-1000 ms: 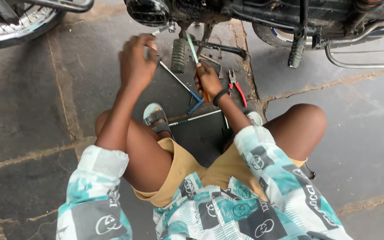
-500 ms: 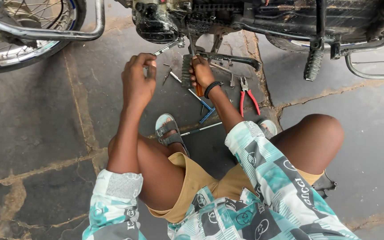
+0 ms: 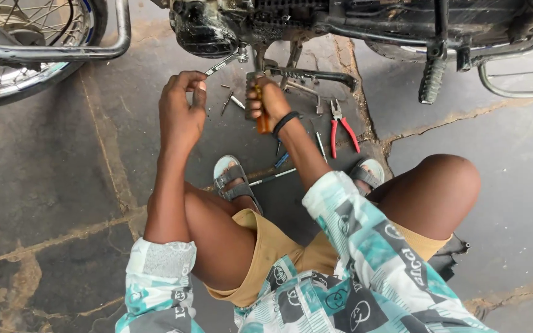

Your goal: The person sits on the ground beside a motorcycle and uses a screwdriver to unscrew and remove fasteners from the bike's lower frame and footpeg area, handling small removed parts and setting them on the ground while working with pliers and other hand tools nearby.

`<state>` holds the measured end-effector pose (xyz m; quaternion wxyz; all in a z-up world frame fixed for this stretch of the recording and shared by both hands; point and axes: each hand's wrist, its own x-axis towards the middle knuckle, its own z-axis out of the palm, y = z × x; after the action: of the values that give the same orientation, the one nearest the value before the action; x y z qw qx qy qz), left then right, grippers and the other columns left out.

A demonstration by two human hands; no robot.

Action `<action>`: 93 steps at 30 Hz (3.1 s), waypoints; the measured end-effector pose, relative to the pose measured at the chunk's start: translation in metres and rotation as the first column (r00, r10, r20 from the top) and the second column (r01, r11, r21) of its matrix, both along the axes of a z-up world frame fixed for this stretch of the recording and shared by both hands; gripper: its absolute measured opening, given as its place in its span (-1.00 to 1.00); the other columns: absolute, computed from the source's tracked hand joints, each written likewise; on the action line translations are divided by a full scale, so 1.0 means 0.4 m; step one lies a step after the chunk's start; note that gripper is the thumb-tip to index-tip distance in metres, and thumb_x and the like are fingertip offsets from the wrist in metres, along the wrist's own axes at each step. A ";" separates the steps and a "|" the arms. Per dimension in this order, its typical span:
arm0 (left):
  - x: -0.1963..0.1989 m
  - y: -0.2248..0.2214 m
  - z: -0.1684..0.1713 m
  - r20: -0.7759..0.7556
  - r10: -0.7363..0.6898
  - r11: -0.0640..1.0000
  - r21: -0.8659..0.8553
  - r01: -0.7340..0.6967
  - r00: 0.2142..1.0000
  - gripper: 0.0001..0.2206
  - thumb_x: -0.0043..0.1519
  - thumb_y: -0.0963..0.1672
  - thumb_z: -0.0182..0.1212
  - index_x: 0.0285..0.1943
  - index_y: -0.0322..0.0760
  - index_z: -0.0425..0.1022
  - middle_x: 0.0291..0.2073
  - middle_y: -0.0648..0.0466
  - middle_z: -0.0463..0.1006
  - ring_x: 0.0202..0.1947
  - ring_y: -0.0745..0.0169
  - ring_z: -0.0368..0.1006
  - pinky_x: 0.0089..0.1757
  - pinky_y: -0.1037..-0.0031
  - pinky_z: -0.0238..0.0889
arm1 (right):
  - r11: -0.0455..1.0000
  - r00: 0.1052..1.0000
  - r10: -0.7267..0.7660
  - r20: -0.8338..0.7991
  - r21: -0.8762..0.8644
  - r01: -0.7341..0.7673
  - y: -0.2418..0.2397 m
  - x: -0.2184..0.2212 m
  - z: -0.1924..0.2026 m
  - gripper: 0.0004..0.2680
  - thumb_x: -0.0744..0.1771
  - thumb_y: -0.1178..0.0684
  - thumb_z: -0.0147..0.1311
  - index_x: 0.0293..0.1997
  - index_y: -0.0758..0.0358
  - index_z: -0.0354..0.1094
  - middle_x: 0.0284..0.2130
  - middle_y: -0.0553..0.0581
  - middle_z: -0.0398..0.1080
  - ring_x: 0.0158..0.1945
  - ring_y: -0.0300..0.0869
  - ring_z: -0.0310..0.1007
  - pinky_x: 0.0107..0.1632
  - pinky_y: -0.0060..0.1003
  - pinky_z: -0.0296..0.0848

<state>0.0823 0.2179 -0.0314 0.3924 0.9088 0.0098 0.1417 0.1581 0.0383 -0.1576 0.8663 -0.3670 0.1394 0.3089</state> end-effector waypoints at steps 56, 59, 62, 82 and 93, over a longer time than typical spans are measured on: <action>-0.064 0.055 0.025 -0.050 0.064 0.998 -0.017 -0.065 0.997 -0.87 0.34 -0.18 0.22 0.00 -0.33 0.56 -0.18 -0.05 0.59 -0.14 0.05 0.54 -0.10 0.22 0.35 | 0.621 0.940 0.140 0.310 -0.767 0.161 -0.127 0.005 -0.159 -0.80 0.45 -0.09 -0.20 -0.12 0.21 0.26 -0.57 0.02 0.26 -0.64 -0.28 0.25 -0.63 -0.30 0.26; -0.061 0.051 0.027 -0.088 0.061 0.998 -0.022 -0.063 0.994 -0.87 0.35 -0.18 0.21 0.01 -0.33 0.55 -0.18 -0.05 0.59 -0.14 0.07 0.54 -0.10 0.22 0.36 | 0.609 0.937 0.152 0.315 -0.776 0.161 -0.120 0.009 -0.174 -0.78 0.45 -0.10 -0.21 -0.11 0.23 0.26 -0.58 0.02 0.25 -0.64 -0.27 0.26 -0.64 -0.29 0.26; -0.056 0.046 0.035 -0.112 0.069 0.997 -0.008 -0.070 0.991 -0.87 0.36 -0.17 0.21 0.00 -0.32 0.56 -0.18 -0.05 0.59 -0.14 0.07 0.53 -0.10 0.22 0.35 | 0.587 0.935 0.173 0.310 -0.794 0.155 -0.116 0.028 -0.178 -0.77 0.45 -0.12 -0.21 -0.08 0.22 0.27 -0.61 0.03 0.26 -0.65 -0.25 0.28 -0.64 -0.28 0.28; -0.036 0.016 0.036 -0.139 0.030 0.999 -0.008 -0.031 0.990 -0.86 0.36 -0.16 0.20 0.03 -0.31 0.56 -0.16 -0.02 0.59 -0.12 0.10 0.52 -0.08 0.23 0.36 | 0.742 0.957 0.018 0.290 -0.645 0.181 -0.089 0.012 -0.193 -0.79 0.47 -0.12 -0.22 -0.05 0.18 0.24 -0.54 -0.01 0.25 -0.64 -0.30 0.20 -0.64 -0.31 0.19; -0.022 0.001 0.037 -0.171 0.016 1.000 0.002 -0.016 0.985 -0.86 0.36 -0.17 0.19 0.04 -0.29 0.55 -0.15 -0.01 0.59 -0.12 0.10 0.52 -0.08 0.24 0.36 | 0.760 0.981 -0.084 0.175 -0.625 0.177 -0.059 0.060 -0.214 -0.76 0.44 -0.16 -0.25 0.03 0.15 0.23 -0.56 -0.01 0.21 -0.65 -0.29 0.20 -0.63 -0.30 0.26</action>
<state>0.0735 0.2183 -0.0167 0.3888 0.9175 0.0508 0.0662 0.1819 0.0149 -0.2431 0.7171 -0.6487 0.2017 0.1560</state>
